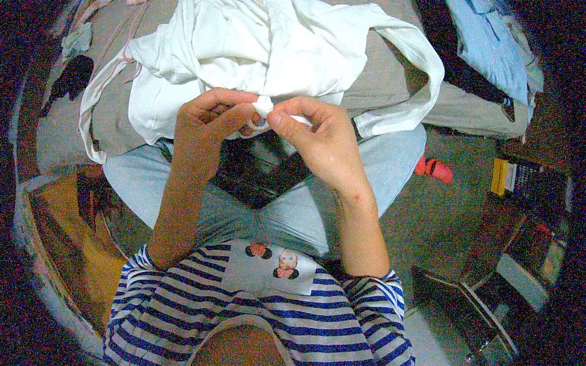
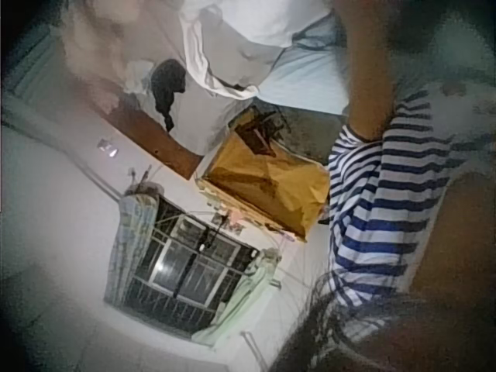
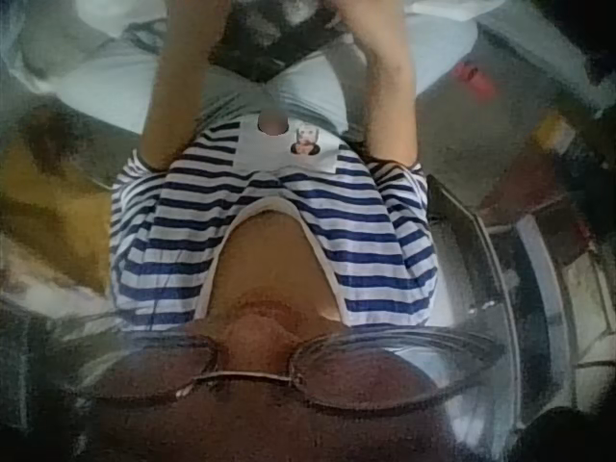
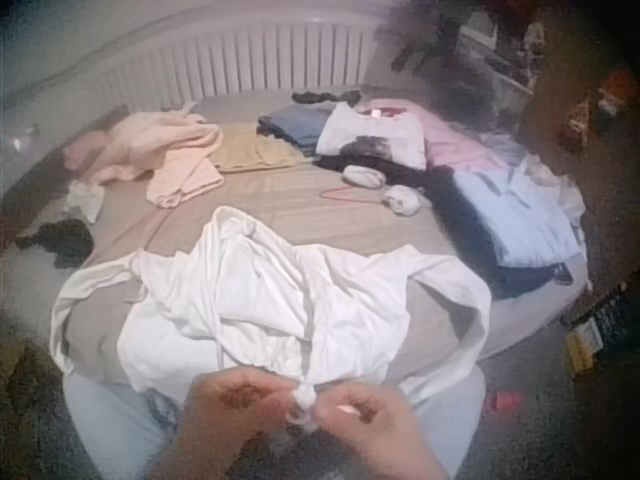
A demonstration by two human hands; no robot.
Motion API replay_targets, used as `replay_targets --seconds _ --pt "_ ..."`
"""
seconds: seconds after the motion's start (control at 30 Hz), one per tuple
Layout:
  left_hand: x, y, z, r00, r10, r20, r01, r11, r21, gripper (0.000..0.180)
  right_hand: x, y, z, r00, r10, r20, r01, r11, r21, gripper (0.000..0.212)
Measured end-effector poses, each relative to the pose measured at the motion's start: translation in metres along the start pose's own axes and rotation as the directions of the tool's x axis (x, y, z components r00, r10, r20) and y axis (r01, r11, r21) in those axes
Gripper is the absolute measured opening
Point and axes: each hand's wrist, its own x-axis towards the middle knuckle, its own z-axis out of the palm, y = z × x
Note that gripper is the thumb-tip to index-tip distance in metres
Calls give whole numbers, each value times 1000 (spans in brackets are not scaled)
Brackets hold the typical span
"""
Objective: The person sits on the floor and repeatedly ties and adjusts a knot in a white drawstring attached to a white hoodie. The hands manipulate the string to form and tighten the knot throughout the clip.
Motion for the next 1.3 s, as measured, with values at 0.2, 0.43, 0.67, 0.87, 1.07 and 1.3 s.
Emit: replay_targets --seconds 0.2,0.43,0.67,0.87,1.07,1.3 --pt "0 -7 -6 999 21 30 -20 999 -41 16 1 3 3 999 -12 -51 13 999 30 14" --pt "-1 -5 -4 999 -34 29 36 996 -80 22 0 0 6 995 5 -97 3 997 78 12" --pt "-7 -4 -1 951 -294 94 303 837 -456 24 1 0 12 992 -63 -107 74 991 107 11" --pt "-16 2 15 970 -189 -153 155 965 -211 19 -1 -2 11 991 -55 -124 65 995 73 11" --pt "-19 5 21 968 -59 -245 68 997 29 17 0 0 12 989 -68 -132 77 995 61 14" --pt "-20 2 17 973 82 -217 -27 969 245 15 3 -1 11 998 1 -65 3 998 55 17"
